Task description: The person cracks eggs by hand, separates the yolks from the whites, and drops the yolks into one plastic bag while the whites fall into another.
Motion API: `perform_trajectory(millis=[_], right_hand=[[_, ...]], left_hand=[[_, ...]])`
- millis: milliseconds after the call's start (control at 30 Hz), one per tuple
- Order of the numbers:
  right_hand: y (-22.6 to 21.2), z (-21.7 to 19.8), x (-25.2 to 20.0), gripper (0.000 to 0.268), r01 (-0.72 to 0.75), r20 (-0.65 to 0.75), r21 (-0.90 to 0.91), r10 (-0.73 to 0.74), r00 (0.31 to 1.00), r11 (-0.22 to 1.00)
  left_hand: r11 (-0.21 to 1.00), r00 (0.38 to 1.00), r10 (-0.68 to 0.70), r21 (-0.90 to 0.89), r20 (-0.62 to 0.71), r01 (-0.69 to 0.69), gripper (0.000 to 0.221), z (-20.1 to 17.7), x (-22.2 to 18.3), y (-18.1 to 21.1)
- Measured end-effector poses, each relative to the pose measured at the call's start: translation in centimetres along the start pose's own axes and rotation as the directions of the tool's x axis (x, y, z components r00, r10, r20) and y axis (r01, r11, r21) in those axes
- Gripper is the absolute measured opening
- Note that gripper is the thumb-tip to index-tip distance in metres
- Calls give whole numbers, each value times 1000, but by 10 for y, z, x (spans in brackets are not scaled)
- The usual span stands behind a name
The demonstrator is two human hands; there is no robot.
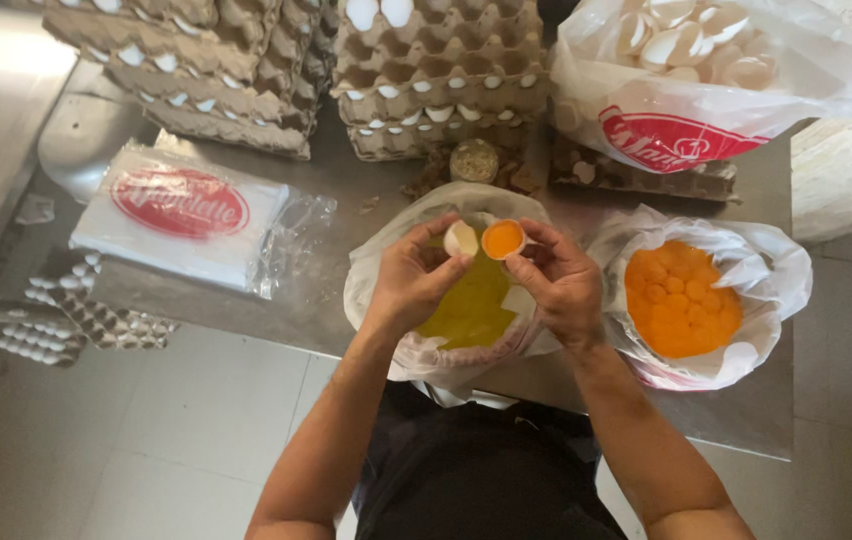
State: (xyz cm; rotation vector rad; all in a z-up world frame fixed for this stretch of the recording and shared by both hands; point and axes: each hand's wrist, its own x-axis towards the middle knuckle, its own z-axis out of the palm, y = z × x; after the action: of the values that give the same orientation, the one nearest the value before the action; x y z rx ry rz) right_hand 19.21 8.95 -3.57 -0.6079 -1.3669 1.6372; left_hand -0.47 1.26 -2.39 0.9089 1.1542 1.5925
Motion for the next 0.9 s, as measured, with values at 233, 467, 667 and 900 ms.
perform_trajectory(millis=[233,467,667,900], right_hand=[[-28,21,2,41,315,194,-464,-252,948,828],[-27,28,-3,39,414,199,-786,-446,873,460],[8,22,-1,48,110,25,-155,-107,994,982],[6,13,5,47,5,-17,-85,-6,1000,996]], left_hand=[[999,999,-44,-11,3,44,52,1,-8,-25],[993,998,-66,-94,11,67,51,-3,-6,-31],[980,996,-41,189,-85,57,45,8,-9,-6],[849,969,222,510,-106,-139,43,4,-25,22]])
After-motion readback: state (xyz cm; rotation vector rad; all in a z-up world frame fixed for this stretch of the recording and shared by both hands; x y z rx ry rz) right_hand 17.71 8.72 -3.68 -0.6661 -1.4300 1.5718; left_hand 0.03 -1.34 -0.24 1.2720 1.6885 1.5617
